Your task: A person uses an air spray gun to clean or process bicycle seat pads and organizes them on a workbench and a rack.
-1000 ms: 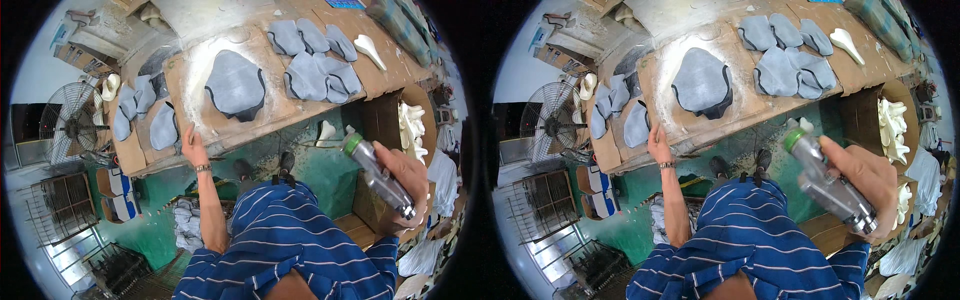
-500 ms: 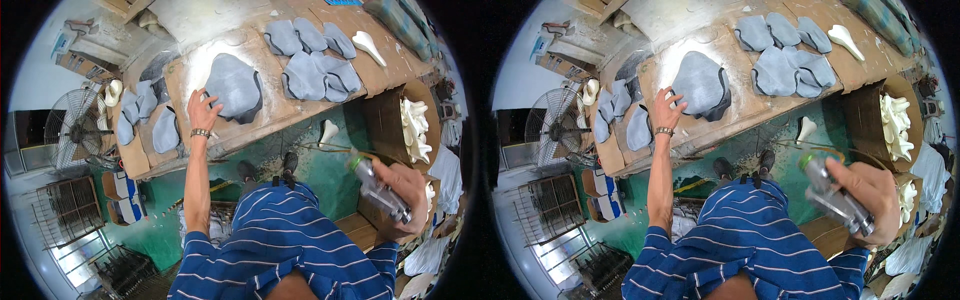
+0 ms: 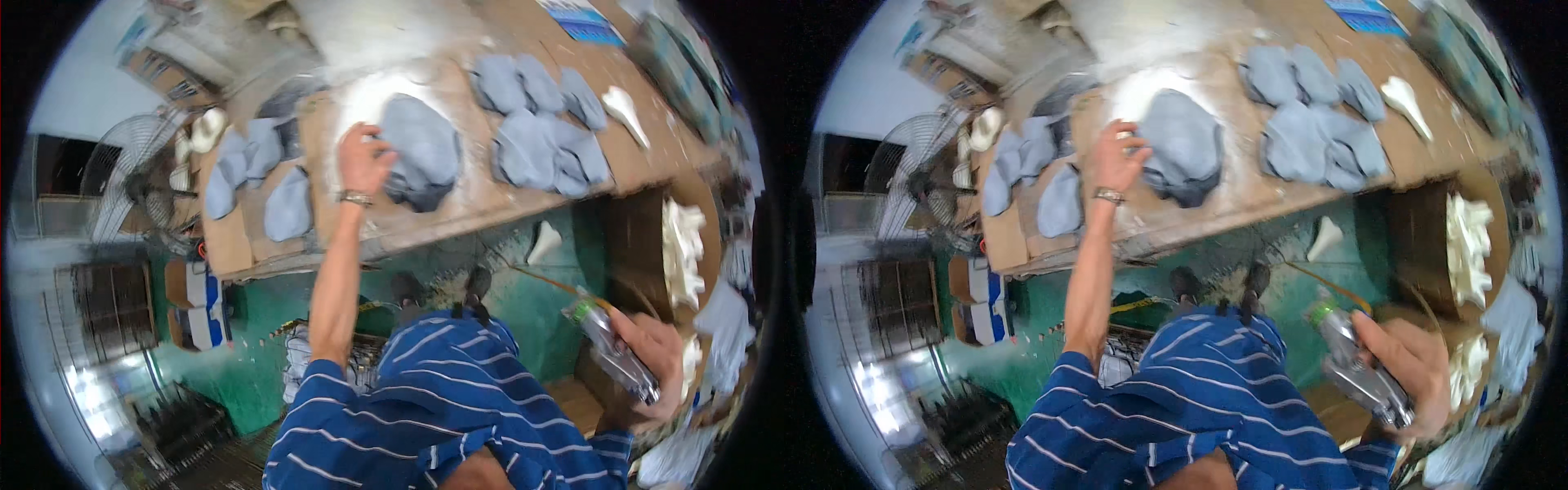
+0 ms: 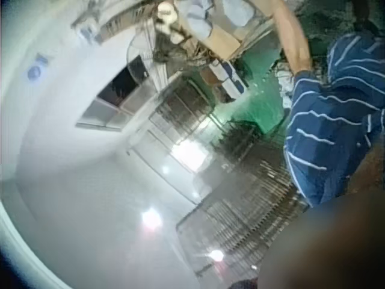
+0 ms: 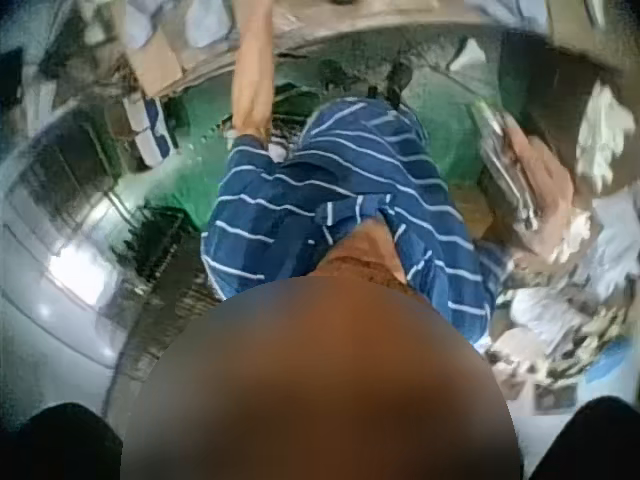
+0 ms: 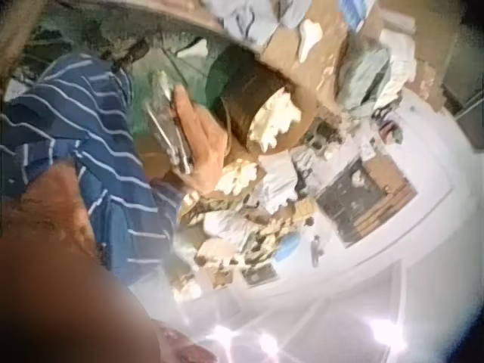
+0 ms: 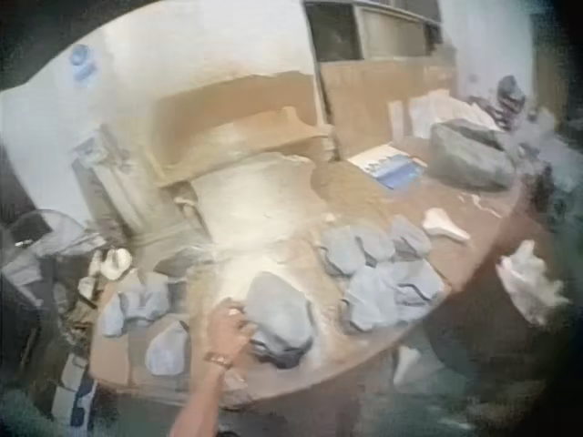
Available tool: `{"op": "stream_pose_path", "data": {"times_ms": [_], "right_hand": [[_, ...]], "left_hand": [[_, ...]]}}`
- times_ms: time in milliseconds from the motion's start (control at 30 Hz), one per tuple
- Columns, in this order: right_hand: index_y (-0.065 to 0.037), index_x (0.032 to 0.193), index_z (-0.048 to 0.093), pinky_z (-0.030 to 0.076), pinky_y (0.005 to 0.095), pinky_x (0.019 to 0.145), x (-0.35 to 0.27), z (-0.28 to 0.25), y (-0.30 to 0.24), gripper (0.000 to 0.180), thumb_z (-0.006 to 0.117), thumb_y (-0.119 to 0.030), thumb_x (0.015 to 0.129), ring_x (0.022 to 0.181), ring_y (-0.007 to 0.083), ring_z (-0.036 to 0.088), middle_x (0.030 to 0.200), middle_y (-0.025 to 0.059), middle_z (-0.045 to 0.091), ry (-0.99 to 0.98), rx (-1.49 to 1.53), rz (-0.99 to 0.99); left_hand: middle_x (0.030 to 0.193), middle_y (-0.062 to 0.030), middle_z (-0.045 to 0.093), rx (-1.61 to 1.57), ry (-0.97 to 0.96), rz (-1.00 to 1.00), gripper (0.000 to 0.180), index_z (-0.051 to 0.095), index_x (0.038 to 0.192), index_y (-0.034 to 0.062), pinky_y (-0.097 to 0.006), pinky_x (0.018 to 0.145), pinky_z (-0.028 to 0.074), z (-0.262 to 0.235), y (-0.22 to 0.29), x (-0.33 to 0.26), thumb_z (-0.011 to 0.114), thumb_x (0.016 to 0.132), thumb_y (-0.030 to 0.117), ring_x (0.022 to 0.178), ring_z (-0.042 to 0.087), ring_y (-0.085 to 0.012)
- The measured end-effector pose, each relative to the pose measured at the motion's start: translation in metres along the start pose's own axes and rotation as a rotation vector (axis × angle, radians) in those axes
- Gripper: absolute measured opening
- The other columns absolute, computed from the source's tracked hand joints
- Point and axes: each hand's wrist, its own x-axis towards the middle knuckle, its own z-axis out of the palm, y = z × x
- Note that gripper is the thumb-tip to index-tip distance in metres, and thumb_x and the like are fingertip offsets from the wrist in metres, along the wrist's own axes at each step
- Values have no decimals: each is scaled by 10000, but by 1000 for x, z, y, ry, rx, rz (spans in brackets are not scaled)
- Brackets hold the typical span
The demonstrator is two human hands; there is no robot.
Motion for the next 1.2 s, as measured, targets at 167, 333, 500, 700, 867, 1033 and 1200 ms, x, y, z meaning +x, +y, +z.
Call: {"op": "stream_pose_path", "data": {"times_ms": [167,333,500,700,867,1033,1200], "right_hand": [[89,1372,594,455,316,659,21,14,-15,658,690,-349,890,703,229,613,801,133,633,-108,81,89],[88,1340,611,475,312,696,37,50,-40,575,703,-280,908,765,176,605,839,91,637,-133,92,201],[83,1410,564,447,371,1064,67,61,-78,555,624,-285,1000,1236,278,614,1315,221,668,-369,46,313],[75,1377,592,438,337,1037,92,108,-101,445,647,-118,980,1210,234,607,1325,189,674,-376,110,263],[70,1410,566,439,338,1038,106,141,-110,465,645,-95,983,1215,233,602,1334,178,669,-366,118,329],[61,1447,538,429,341,1062,118,163,-111,496,642,-105,992,1259,252,591,1375,172,647,-419,152,340],[67,1443,537,433,352,1064,128,171,-118,497,614,-134,994,1261,275,608,1367,192,652,-409,277,334]], "left_hand": [[1093,-78,706,-5,275,70,105,779,790,94,-478,1074,417,-62,9,39,793,709,161,1244,579,-336],[1052,-83,685,105,382,127,114,769,803,88,-455,993,457,-171,-23,44,784,697,126,1125,609,-315],[1069,-99,699,272,368,57,159,761,875,75,-441,936,506,-271,-85,1,798,739,149,1072,637,-328],[1023,-97,709,421,173,-194,142,790,858,95,-431,913,513,-351,-183,-44,804,740,173,1040,649,-306],[1025,-107,689,531,355,-206,142,797,876,97,-437,916,514,-394,-246,-84,804,741,140,1036,637,-320],[990,-110,609,736,469,-248,141,771,923,98,-460,899,484,-357,-312,-183,758,783,94,1026,589,-333],[1082,-91,615,865,5,-725,162,769,957,121,-444,986,448,-288,-380,-290,656,841,128,1092,575,-283]]}}
